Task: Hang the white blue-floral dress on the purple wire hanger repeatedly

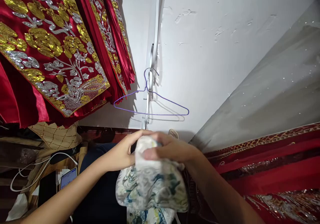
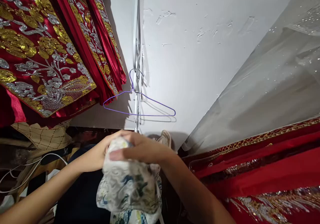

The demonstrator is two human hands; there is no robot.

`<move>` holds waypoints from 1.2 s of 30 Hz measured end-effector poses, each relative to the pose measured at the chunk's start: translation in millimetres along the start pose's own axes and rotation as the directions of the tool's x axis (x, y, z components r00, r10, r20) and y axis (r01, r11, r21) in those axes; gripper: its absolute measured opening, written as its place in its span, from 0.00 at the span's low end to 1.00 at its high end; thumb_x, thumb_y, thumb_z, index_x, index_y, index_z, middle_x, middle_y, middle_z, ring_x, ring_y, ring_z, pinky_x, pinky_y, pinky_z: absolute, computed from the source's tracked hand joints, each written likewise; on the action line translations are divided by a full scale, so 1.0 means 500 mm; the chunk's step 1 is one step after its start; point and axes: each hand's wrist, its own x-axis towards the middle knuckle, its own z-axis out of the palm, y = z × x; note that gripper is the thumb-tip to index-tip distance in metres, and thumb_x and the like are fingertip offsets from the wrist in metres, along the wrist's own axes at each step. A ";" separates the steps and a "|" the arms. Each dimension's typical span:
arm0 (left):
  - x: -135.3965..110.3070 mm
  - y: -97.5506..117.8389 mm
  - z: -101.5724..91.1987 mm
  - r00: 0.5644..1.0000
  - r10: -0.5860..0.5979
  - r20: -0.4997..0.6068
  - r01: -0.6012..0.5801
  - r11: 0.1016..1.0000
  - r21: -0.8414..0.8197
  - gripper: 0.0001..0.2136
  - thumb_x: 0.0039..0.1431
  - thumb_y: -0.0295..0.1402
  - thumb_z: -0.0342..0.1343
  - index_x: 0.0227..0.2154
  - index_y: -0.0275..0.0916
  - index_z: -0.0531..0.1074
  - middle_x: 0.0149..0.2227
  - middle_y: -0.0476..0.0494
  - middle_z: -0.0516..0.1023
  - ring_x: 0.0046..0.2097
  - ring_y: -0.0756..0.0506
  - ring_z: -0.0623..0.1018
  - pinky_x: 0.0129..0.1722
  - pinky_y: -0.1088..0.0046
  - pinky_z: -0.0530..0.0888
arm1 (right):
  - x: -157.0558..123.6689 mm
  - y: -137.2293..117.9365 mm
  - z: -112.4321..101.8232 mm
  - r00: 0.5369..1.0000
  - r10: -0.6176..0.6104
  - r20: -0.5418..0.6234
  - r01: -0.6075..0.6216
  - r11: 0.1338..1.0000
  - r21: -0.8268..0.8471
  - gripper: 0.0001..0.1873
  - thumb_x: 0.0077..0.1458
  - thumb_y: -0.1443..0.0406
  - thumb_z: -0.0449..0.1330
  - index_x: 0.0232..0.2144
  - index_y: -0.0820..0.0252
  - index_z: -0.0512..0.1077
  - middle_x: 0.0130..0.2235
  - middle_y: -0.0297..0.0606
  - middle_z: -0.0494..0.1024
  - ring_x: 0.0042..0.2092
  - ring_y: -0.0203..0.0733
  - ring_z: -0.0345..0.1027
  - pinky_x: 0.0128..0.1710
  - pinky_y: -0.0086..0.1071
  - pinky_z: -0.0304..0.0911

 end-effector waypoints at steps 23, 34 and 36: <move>-0.004 -0.040 0.014 0.923 -0.275 0.268 0.214 0.948 0.237 0.14 0.62 0.40 0.54 0.24 0.37 0.66 0.23 0.52 0.67 0.26 0.51 0.64 0.26 0.76 0.60 | -0.062 -0.011 -0.123 0.911 -0.324 -0.257 0.172 0.861 -0.479 0.13 0.54 0.66 0.60 0.42 0.58 0.79 0.37 0.40 0.81 0.37 0.45 0.74 0.35 0.32 0.67; -0.048 -0.155 -0.228 0.693 -0.526 -0.493 0.670 0.216 0.710 0.25 0.60 0.53 0.47 0.45 0.42 0.79 0.43 0.30 0.82 0.47 0.28 0.79 0.41 0.58 0.72 | 0.162 0.151 -0.211 0.767 -0.403 -0.498 0.058 0.817 -0.573 0.10 0.52 0.63 0.52 0.32 0.59 0.72 0.32 0.37 0.75 0.39 0.45 0.66 0.39 0.34 0.60; -0.057 -0.164 -0.257 0.671 -0.513 -0.535 0.699 0.195 0.688 0.26 0.62 0.51 0.44 0.48 0.41 0.78 0.46 0.29 0.81 0.50 0.28 0.78 0.44 0.58 0.72 | 0.147 0.171 -0.225 0.753 -0.412 -0.513 0.040 0.807 -0.589 0.07 0.50 0.63 0.52 0.24 0.58 0.66 0.25 0.33 0.69 0.33 0.42 0.61 0.34 0.32 0.55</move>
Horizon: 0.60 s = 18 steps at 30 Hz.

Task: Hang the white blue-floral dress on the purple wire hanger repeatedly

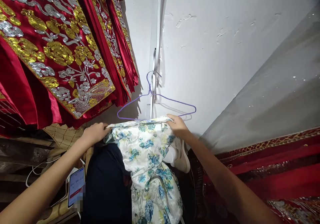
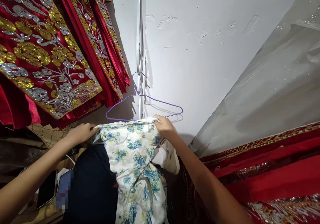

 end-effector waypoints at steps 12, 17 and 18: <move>0.014 0.145 -0.091 0.802 0.303 -0.514 -0.562 0.674 -0.480 0.24 0.66 0.46 0.49 0.58 0.37 0.68 0.61 0.39 0.71 0.57 0.39 0.73 0.57 0.66 0.66 | -0.079 -0.051 -0.009 0.994 0.061 0.092 -0.071 0.991 0.114 0.07 0.48 0.64 0.51 0.21 0.58 0.65 0.22 0.31 0.62 0.26 0.37 0.53 0.27 0.31 0.50; 0.025 0.193 -0.128 0.734 0.474 -0.486 -0.664 0.650 -0.369 0.19 0.67 0.44 0.47 0.40 0.35 0.77 0.35 0.44 0.80 0.34 0.47 0.75 0.36 0.73 0.68 | -0.120 -0.071 -0.066 0.999 0.043 -0.007 -0.042 0.996 0.079 0.23 0.45 0.68 0.54 0.44 0.56 0.78 0.30 0.35 0.75 0.29 0.41 0.64 0.28 0.32 0.59; 0.024 0.195 -0.130 0.740 0.483 -0.469 -0.661 0.652 -0.372 0.20 0.67 0.45 0.47 0.37 0.34 0.77 0.29 0.46 0.77 0.30 0.49 0.72 0.32 0.75 0.66 | -0.121 -0.070 -0.087 0.991 0.035 -0.127 -0.028 0.998 0.058 0.30 0.44 0.69 0.55 0.52 0.54 0.75 0.31 0.34 0.76 0.29 0.41 0.65 0.29 0.33 0.61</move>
